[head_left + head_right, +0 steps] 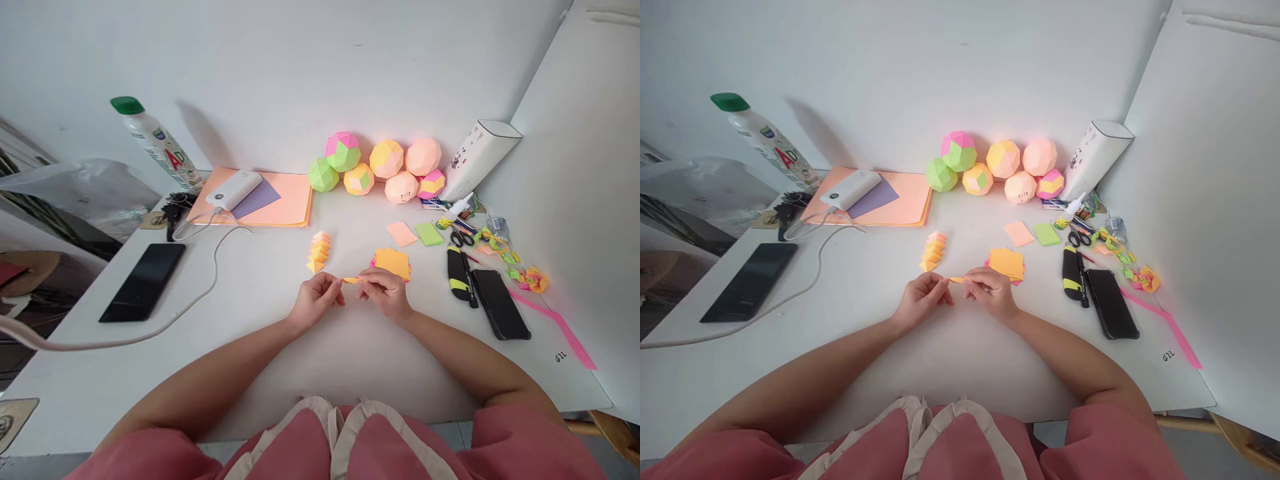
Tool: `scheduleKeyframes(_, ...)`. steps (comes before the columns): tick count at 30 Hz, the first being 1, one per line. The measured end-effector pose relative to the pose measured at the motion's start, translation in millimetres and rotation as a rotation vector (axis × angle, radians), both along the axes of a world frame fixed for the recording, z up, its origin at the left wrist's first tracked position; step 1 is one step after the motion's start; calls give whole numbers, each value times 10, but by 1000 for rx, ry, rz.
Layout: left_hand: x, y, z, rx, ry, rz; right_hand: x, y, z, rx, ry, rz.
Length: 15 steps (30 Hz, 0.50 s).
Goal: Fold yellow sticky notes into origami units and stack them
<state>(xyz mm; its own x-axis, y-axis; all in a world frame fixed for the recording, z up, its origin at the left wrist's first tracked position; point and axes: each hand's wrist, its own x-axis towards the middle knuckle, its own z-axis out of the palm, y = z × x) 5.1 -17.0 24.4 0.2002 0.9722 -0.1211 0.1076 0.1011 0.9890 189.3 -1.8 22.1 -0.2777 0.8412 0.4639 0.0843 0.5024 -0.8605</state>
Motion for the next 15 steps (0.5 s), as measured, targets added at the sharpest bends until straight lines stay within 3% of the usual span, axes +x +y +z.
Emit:
scheduleKeyframes(4,-41,14,46,15,-26,-173,-20,-45,-1,499,-220,-98)
scheduleKeyframes(7,-39,25,82,-42,-85,-211,-36,-54,-12,723,-351,-108)
scheduleKeyframes(11,12,23,113,-249,-287,-174,-42,-54,-16,820,-467,-155)
scheduleKeyframes(15,35,26,102,-300,-336,-135,-42,-56,-12,826,-518,-153)
